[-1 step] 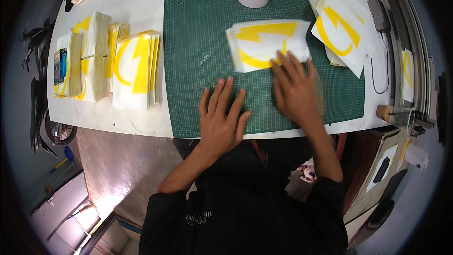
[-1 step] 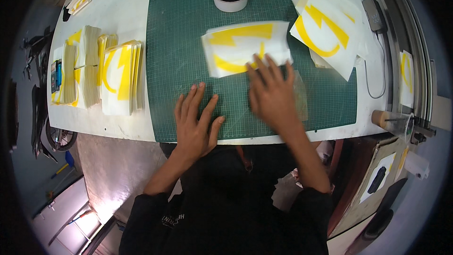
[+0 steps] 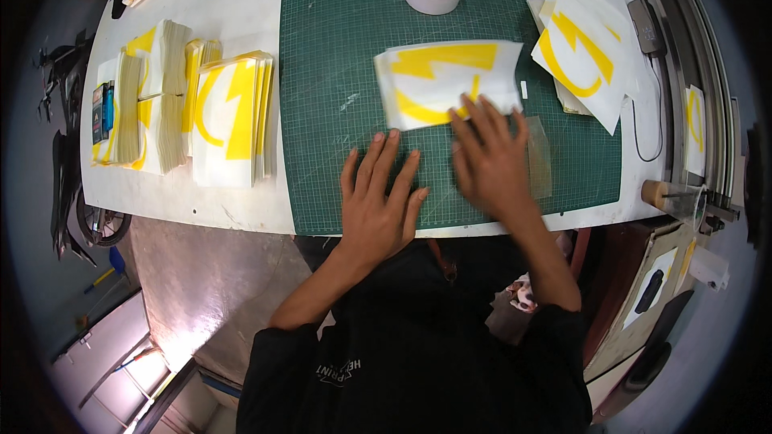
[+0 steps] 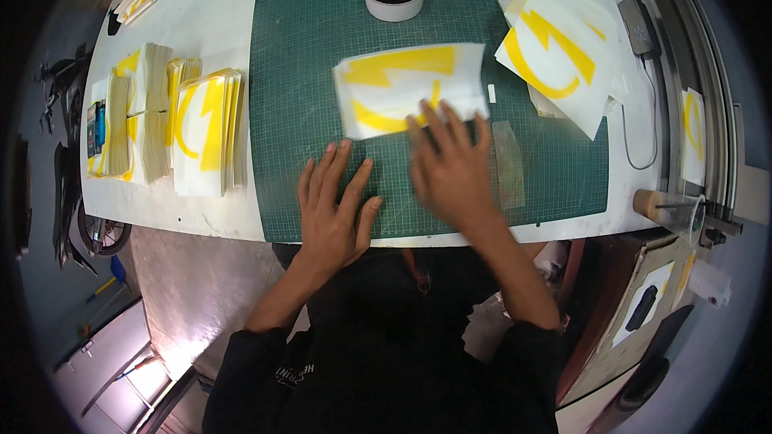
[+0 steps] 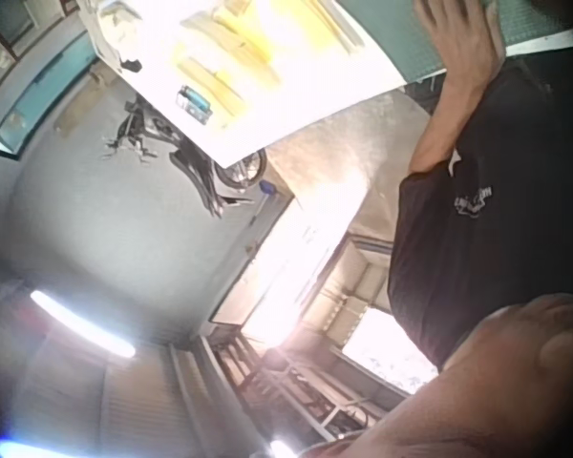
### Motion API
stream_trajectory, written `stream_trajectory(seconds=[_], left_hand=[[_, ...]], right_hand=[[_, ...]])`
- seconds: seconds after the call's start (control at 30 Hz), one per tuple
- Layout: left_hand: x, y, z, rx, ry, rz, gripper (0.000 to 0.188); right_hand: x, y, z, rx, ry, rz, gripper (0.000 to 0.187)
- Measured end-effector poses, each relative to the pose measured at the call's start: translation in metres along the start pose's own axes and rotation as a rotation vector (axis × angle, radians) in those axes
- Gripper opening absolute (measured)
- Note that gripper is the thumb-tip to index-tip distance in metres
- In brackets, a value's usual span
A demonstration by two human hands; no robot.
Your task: The person applies a clear protective film over a yellow lightning bolt sticker on a white sheet. They use a plastic squeegee to smooth the film and remove air bubbles, then fold the sheet in half. This process is repeated for multiple sheets on a green cutting mat.
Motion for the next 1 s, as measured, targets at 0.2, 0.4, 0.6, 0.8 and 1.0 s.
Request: stream_trajectory(seconds=[0.2,0.4,0.6,0.8,1.0], left_hand=[[-0.017,-0.008,0.025,-0.247,-0.003,0.043,0.064],[-0.011,-0.009,0.029,-0.286,-0.009,0.049,0.073],[0.012,-0.018,0.046,-0.324,-0.025,0.173,0.078],[0.026,0.020,0.046,-0.404,-0.047,0.141,0.088],[0.025,0.021,0.046,-0.403,0.034,0.116,0.089]], right_hand=[[-0.039,0.021,0.012,-0.065,-0.077,0.009,0.061],[-0.005,0.042,0.021,-0.220,-0.052,0.056,0.077],[-0.011,0.043,-0.011,-0.180,-0.101,0.011,0.063],[-0.025,-0.004,-0.057,0.140,-0.304,-0.068,0.044],[-0.013,-0.048,-0.020,0.102,-0.230,-0.172,0.010]])
Point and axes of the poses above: each hand's wrist, its own y-axis away from the middle knuckle, its own z-axis out of the palm, x = y × z, the point moved 10 cm from there along -y, towards the middle knuckle
